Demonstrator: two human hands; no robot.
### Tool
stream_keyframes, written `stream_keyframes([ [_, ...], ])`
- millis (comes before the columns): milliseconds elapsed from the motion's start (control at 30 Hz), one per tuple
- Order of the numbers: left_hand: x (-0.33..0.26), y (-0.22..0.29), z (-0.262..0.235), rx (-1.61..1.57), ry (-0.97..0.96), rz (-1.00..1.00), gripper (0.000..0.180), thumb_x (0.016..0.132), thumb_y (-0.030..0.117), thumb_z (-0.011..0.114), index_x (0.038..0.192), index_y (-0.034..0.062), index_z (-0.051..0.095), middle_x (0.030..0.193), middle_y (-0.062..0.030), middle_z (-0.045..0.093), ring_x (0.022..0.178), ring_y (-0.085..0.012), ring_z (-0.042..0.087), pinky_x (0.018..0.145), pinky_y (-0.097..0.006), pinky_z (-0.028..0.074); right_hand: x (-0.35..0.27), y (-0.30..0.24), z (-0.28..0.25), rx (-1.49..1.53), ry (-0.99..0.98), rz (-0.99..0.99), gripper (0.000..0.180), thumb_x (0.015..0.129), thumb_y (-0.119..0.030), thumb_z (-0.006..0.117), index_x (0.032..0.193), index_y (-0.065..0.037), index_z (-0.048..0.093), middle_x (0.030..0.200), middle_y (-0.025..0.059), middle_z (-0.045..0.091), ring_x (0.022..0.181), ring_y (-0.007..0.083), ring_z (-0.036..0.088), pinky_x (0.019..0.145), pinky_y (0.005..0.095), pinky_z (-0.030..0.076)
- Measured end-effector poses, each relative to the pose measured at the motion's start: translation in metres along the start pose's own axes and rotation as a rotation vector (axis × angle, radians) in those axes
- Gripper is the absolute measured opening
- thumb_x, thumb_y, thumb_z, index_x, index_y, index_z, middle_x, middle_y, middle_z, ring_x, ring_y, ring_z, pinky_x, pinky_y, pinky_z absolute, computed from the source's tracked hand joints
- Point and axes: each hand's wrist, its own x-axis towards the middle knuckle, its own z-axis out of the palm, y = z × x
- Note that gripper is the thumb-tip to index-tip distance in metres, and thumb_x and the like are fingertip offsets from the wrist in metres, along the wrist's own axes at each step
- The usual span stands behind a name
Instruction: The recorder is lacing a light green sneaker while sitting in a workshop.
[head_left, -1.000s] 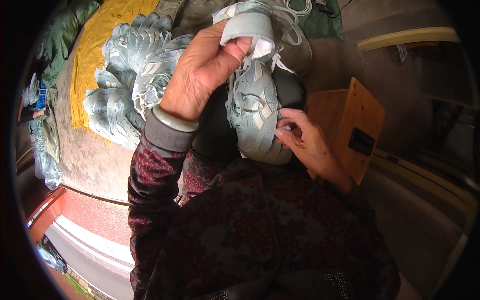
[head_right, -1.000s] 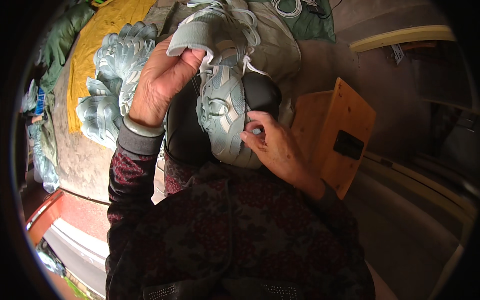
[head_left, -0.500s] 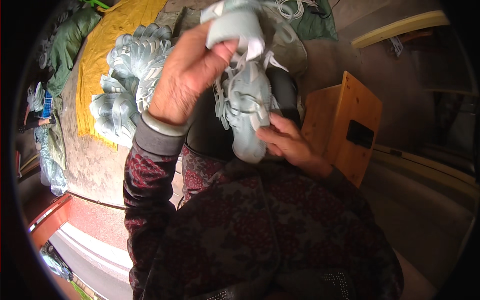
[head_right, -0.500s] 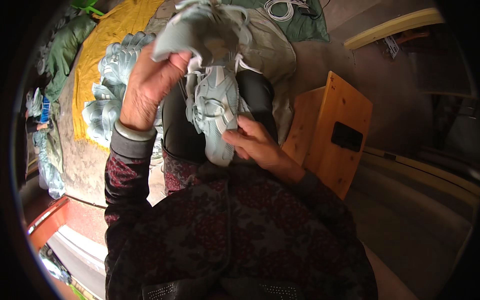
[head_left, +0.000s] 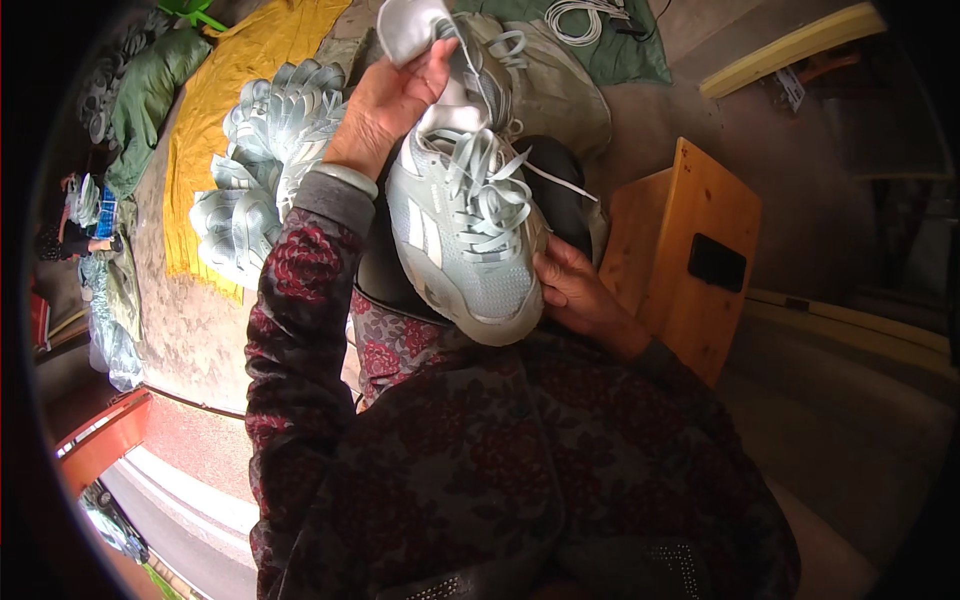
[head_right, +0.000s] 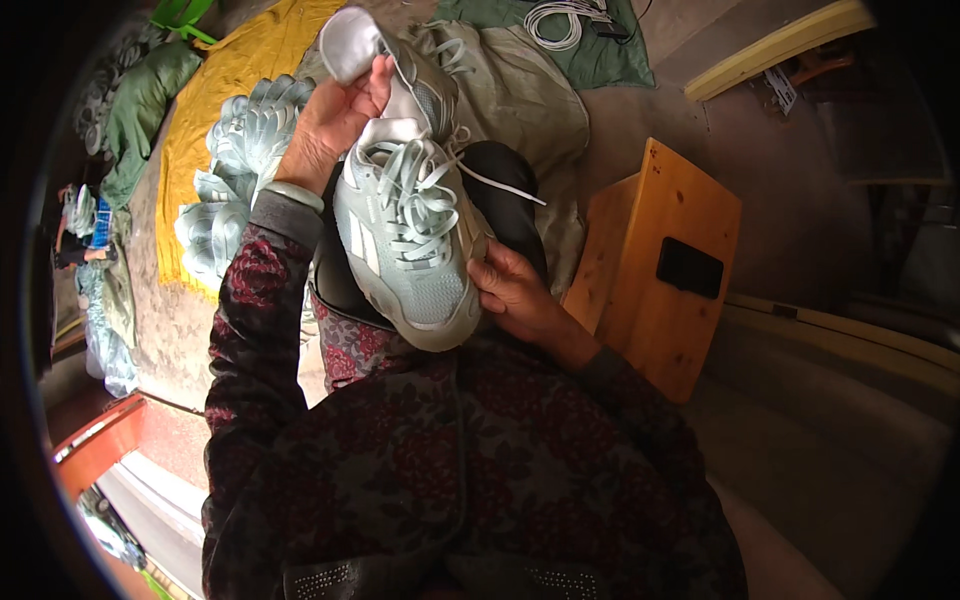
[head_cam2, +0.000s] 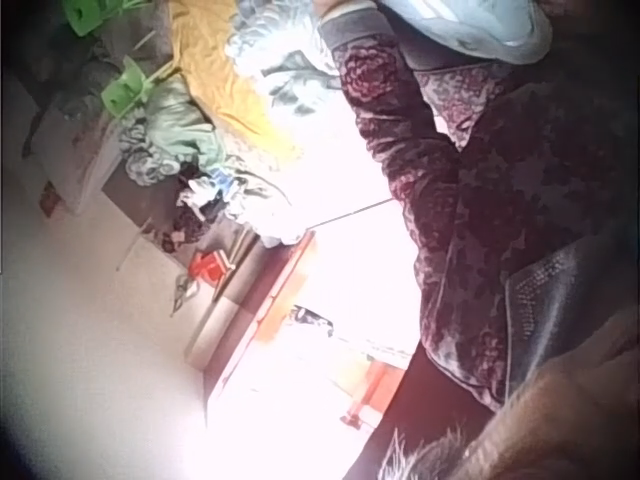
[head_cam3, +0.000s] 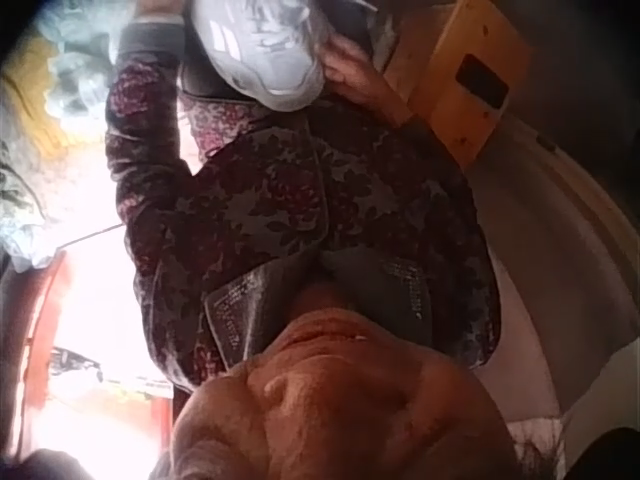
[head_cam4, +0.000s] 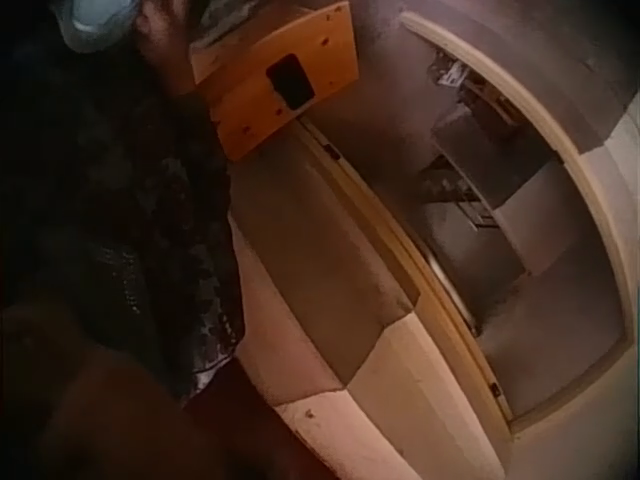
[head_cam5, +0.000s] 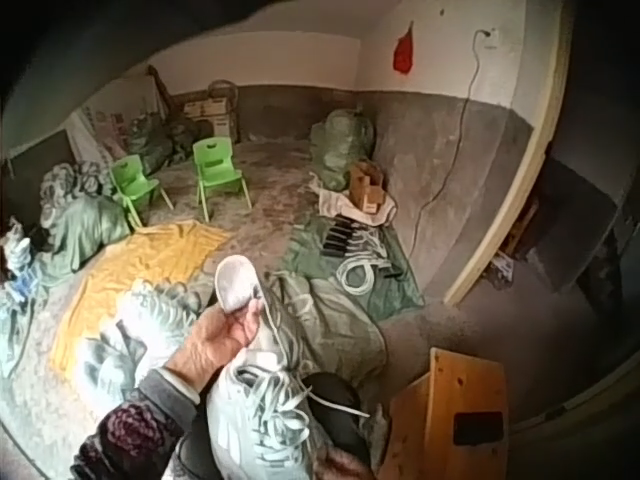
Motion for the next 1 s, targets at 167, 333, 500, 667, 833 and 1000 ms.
stream_keyframes([
  [167,-0.002,-0.002,0.019,0.143,-0.277,-0.117,0.068,0.104,0.044,0.040,0.137,-0.0152,0.036,0.136,-0.0277,0.050,0.122,-0.0326,0.054,0.106,-0.042,0.045,-0.005,0.007,0.002,-0.144,0.043,-0.079,0.034,0.103,-0.023,0.054,0.132,-0.006,0.048,0.084,-0.0049,0.052,0.057,0.0015,0.037,0.057,0.0203,0.039],
  [333,-0.048,-0.016,0.049,0.875,-0.090,0.166,0.056,0.104,0.039,0.044,0.136,-0.0075,0.046,0.137,-0.0205,0.054,0.122,-0.0261,0.056,0.104,-0.036,0.047,-0.011,0.012,0.007,-0.197,0.152,-0.133,0.038,0.102,-0.024,0.055,0.134,-0.006,0.046,0.083,-0.0045,0.052,0.056,0.0019,0.038,0.056,0.0201,0.039],
  [500,-0.082,-0.026,0.029,1.714,-0.178,0.512,0.034,0.094,-0.003,0.055,0.125,0.0075,0.064,0.128,-0.0072,0.062,0.119,-0.0212,0.059,0.103,-0.033,0.048,-0.008,0.005,0.012,-0.195,0.178,-0.110,0.036,0.103,-0.022,0.054,0.134,-0.006,0.045,0.081,-0.0044,0.052,0.056,0.0021,0.039,0.055,0.0204,0.039],
  [667,-0.077,-0.033,0.036,2.248,-0.275,0.604,0.043,0.084,-0.011,0.059,0.120,0.0114,0.066,0.122,-0.0093,0.065,0.112,-0.0267,0.063,0.092,-0.033,0.052,-0.005,0.012,0.006,-0.209,0.154,-0.128,0.035,0.103,-0.022,0.052,0.133,-0.004,0.046,0.082,-0.0033,0.052,0.055,0.0024,0.038,0.055,0.0213,0.040],
  [833,-0.069,-0.019,0.040,2.282,-0.333,0.429,0.039,0.084,-0.004,0.064,0.120,0.0100,0.065,0.109,-0.0105,0.069,0.096,-0.0286,0.068,0.082,-0.035,0.056,-0.004,0.009,0.006,-0.246,0.119,-0.137,0.034,0.104,-0.022,0.052,0.131,-0.003,0.046,0.080,-0.0029,0.052,0.054,0.0028,0.038,0.056,0.0222,0.043],
  [1000,-0.070,0.008,0.037,2.516,-0.428,0.431,0.019,0.085,0.005,0.068,0.105,0.0053,0.065,0.091,-0.0076,0.066,0.080,-0.0265,0.068,0.072,-0.038,0.057,-0.005,0.006,0.009,-0.277,0.147,-0.127,0.033,0.103,-0.022,0.052,0.130,-0.003,0.047,0.080,-0.0031,0.051,0.055,0.0031,0.040,0.057,0.0225,0.044],
])
